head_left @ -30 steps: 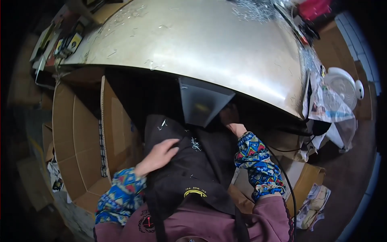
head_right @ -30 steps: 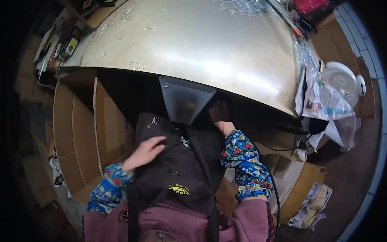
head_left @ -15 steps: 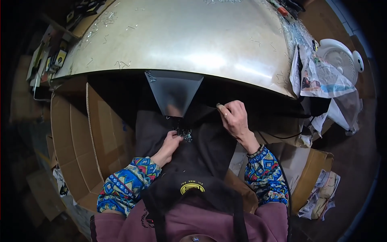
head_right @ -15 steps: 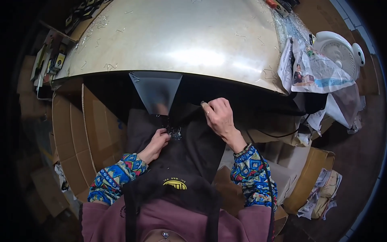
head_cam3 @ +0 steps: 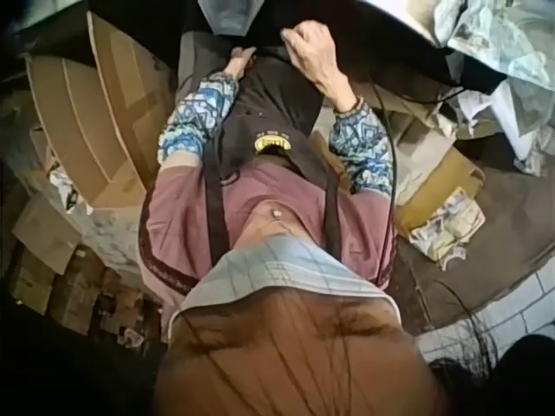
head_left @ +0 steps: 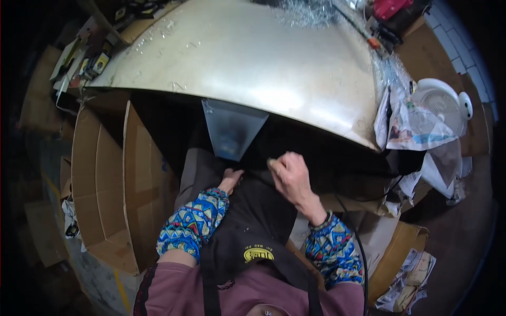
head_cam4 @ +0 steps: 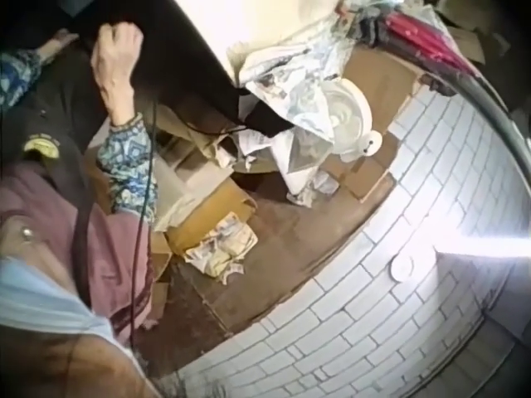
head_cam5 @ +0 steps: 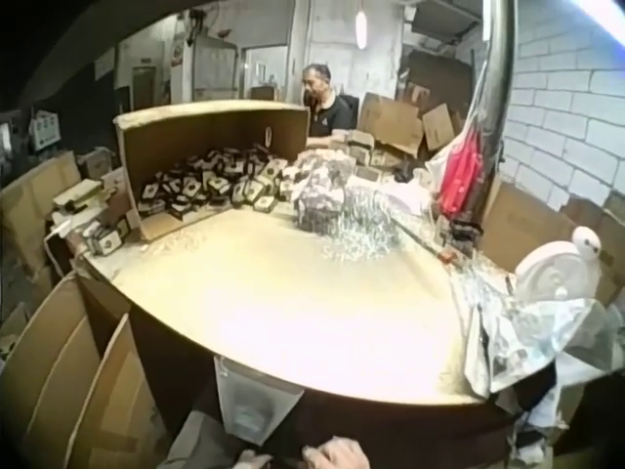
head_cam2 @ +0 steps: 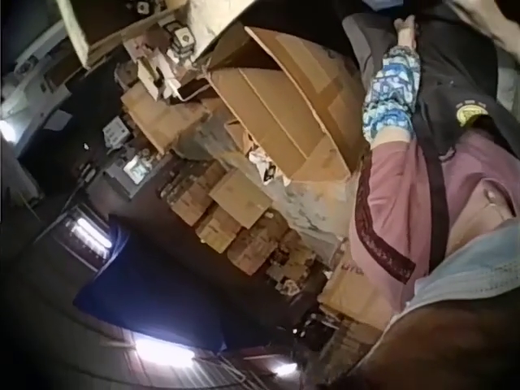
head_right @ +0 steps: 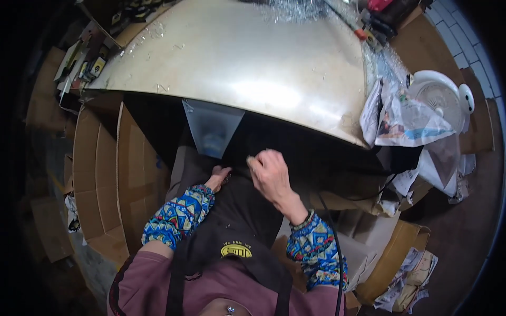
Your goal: Sorting and packaging small product boxes into larger shipping cartons on an industrial workbench.
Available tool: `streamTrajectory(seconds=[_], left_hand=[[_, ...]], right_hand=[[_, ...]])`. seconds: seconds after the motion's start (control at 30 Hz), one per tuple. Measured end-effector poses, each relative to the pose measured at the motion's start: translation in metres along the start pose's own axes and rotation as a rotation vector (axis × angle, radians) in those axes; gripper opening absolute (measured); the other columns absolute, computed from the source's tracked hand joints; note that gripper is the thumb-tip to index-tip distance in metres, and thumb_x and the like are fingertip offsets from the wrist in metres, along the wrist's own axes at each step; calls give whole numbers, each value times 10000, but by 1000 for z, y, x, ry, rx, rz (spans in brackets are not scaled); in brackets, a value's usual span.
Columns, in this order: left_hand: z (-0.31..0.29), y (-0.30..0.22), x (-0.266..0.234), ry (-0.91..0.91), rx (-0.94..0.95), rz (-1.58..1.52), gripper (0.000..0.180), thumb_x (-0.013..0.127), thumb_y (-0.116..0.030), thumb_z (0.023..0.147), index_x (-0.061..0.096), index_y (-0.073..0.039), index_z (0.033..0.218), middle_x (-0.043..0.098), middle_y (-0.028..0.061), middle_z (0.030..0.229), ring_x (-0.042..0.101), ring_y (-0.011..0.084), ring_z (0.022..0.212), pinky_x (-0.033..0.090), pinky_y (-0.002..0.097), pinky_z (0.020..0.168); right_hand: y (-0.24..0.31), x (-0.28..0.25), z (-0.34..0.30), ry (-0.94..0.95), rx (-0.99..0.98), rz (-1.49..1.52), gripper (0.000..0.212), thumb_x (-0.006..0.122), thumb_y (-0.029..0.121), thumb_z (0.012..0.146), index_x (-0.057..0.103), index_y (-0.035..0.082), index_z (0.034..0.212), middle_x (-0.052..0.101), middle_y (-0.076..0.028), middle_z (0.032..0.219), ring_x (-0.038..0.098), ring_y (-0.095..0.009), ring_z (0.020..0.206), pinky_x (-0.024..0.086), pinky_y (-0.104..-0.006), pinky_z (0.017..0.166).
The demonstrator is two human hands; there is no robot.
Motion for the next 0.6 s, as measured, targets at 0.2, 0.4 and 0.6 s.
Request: streamTrajectory(seconds=[0.2, 0.4, 0.6], left_hand=[[-44, -41, 7, 494, -336, -1064, 245, 570, -250, 973, 622, -34, 1078, 682, 100, 890, 629, 207, 674, 473, 279, 456], [-173, -180, -119, 618, -32, -865, 151, 607, -140, 952, 643, -31, 1050, 687, 73, 870, 622, 143, 639, 462, 220, 448], [-140, -409, -297, -403, 1038, -246, 209, 581, -89, 934, 659, 3, 1105, 700, 108, 977, 693, 204, 875, 557, 291, 708]], right_hand=[[11, 10, -29, 116, 65, 81, 158, 719, 38, 794, 681, 53, 947, 573, -75, 829, 576, -252, 785, 451, -356, 673], [31, -11, 25, 63, 142, 375, 240, 736, 28, 847, 711, 36, 1085, 632, -96, 819, 619, -210, 688, 492, -303, 599], [35, -23, 103, 47, 140, 421, 257, 724, 5, 858, 709, 22, 1114, 649, -94, 826, 616, -179, 670, 483, -279, 598]])
Point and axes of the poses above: each hand's wrist, its own z-axis towards the middle knuckle, its own x-axis out of the palm, y = z × x, the point moved 8 cm from there along z, towards the middle knuckle
